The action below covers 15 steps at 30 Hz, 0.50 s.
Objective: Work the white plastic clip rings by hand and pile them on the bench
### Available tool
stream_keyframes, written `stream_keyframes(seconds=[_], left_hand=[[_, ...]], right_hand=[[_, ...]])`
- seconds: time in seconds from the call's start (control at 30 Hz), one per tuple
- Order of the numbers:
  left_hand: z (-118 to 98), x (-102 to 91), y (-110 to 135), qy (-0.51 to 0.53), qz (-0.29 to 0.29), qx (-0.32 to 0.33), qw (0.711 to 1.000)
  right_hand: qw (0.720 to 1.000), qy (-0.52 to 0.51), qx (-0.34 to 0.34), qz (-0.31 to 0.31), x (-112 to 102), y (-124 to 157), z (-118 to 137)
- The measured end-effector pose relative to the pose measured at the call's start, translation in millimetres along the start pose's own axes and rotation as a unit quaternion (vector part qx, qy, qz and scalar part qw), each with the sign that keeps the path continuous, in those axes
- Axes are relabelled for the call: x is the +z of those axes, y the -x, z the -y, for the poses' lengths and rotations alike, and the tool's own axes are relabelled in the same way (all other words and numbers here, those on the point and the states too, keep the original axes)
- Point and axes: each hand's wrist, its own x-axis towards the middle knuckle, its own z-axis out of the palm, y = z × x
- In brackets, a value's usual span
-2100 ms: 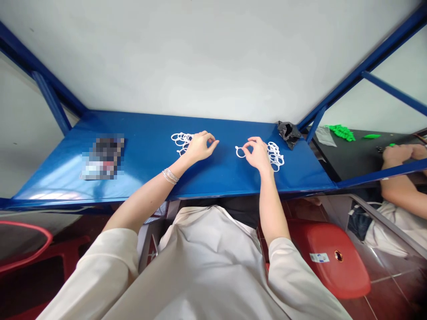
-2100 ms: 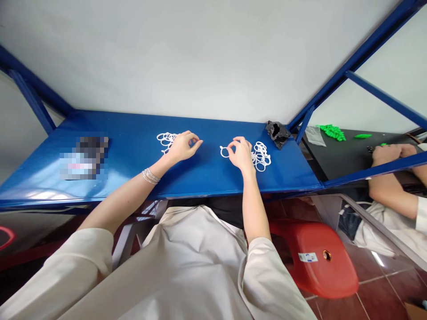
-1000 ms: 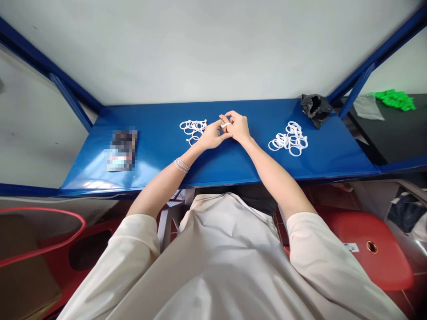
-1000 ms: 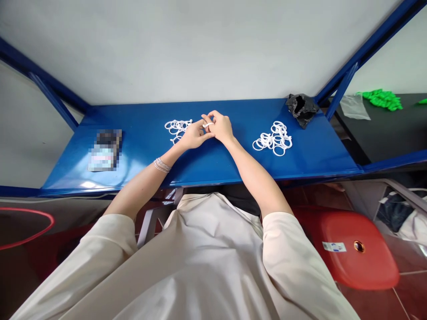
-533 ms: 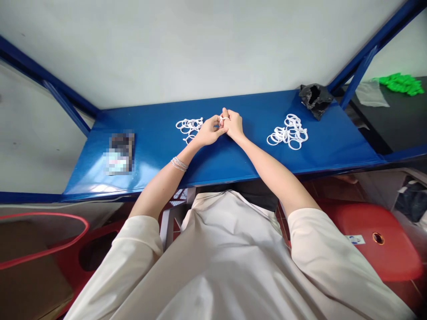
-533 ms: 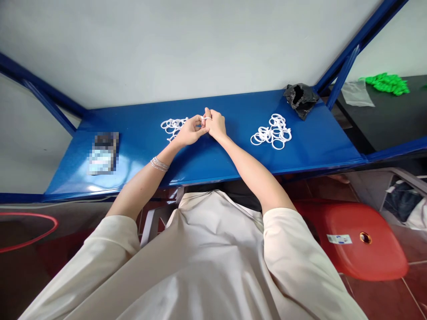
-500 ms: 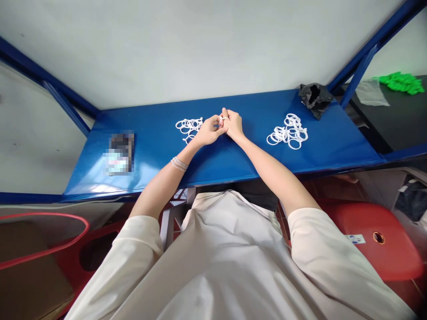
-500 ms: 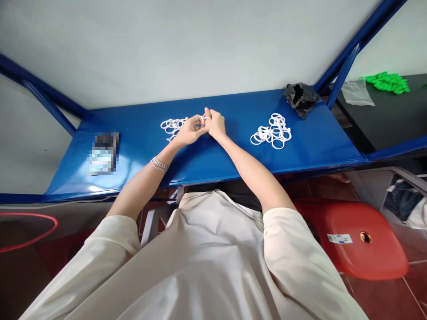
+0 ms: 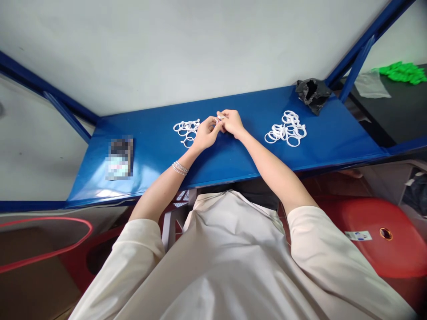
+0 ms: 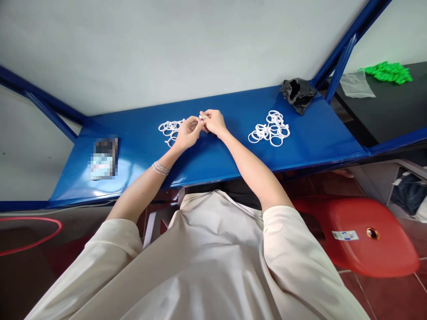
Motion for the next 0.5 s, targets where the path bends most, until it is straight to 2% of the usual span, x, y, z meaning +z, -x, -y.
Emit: stream_keyframes(seconds=[0.1,0.3,0.5], left_hand=[[4.7,-1.2,-2.0,-0.024,-0.054,-0.018,0.998],[14.7,-6.9,-3.6,-0.079,-0.104,-0.021,0.991],[25.6,-20.7,-7.9,-0.131,-0.162,-0.004,0.978]], right_hand=[[0.998,-0.033,0.043,0.024,-3.0,4.5,9.5],[0.997,-0.032,-0.006,0.063,-8.0,11.7,20.8],[0.991,-0.09,-0.016,0.099,-4.8,10.3,12.4]])
